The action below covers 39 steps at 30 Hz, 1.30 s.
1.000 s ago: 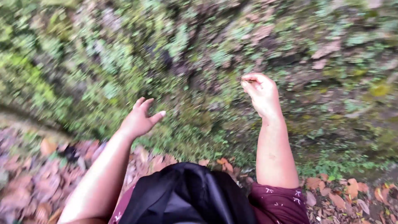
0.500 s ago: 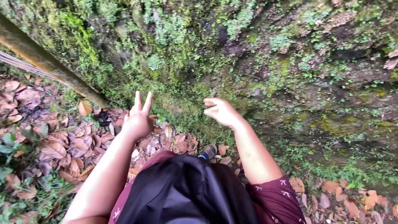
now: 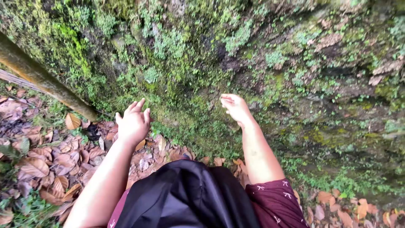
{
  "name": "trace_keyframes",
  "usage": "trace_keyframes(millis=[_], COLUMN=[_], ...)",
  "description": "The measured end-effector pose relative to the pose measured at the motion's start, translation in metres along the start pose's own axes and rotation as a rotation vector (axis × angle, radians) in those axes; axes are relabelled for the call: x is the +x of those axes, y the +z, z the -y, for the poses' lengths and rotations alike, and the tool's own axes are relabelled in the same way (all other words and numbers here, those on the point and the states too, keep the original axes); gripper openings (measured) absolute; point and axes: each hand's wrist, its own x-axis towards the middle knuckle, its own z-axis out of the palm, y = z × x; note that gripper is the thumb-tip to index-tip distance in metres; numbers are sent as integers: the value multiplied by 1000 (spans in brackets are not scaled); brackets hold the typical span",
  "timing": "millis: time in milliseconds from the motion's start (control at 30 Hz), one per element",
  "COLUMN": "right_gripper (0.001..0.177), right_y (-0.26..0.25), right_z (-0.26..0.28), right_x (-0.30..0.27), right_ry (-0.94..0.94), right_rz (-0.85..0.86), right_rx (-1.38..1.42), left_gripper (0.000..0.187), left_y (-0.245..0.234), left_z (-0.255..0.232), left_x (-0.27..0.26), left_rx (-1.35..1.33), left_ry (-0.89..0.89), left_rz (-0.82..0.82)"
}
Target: Picking moss and weeds off a stone wall and a water pipe.
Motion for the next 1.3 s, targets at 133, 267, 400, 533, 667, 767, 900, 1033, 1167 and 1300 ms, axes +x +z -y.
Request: trace_keyframes(millis=[133,267,400,533,667,767,900,1033,1167,1300], right_gripper=[35,33,35,39,44,43,37,30,29,37], right_y=[-16,-38,-67,-84,-83,-80,-77,-74,-74,-85], right_z=[-39,-59,-82,-43,-17,-16,-31,-37,-65,-73], right_x=[60,101,145,150,151,162,179,160,147,137], right_ry=[-27,-25,18,139,197,214,144,125,213,276], right_rz=[-35,-139,-231,-300,-336,-389,-506,-548,-608,-634], right_rx=[59,186,407,384,343,400,431,433,658,827], left_gripper=[46,46,94,98,94,92,91,91,85,83], left_y=[15,-24,-9,16,35,39,31,17,3,0], left_z=[-13,-75,-114,-148,-154,-146,-124,-107,-108,-117], left_x=[40,66,109,133,142,145,154,164,162,163], left_rx=[15,91,144,217,109,70,94,79,13,4], left_ry=[75,-10,-14,14,87,107,171,174,155,204], left_rz=[-156,76,204,340,345,371,375,383,355,341])
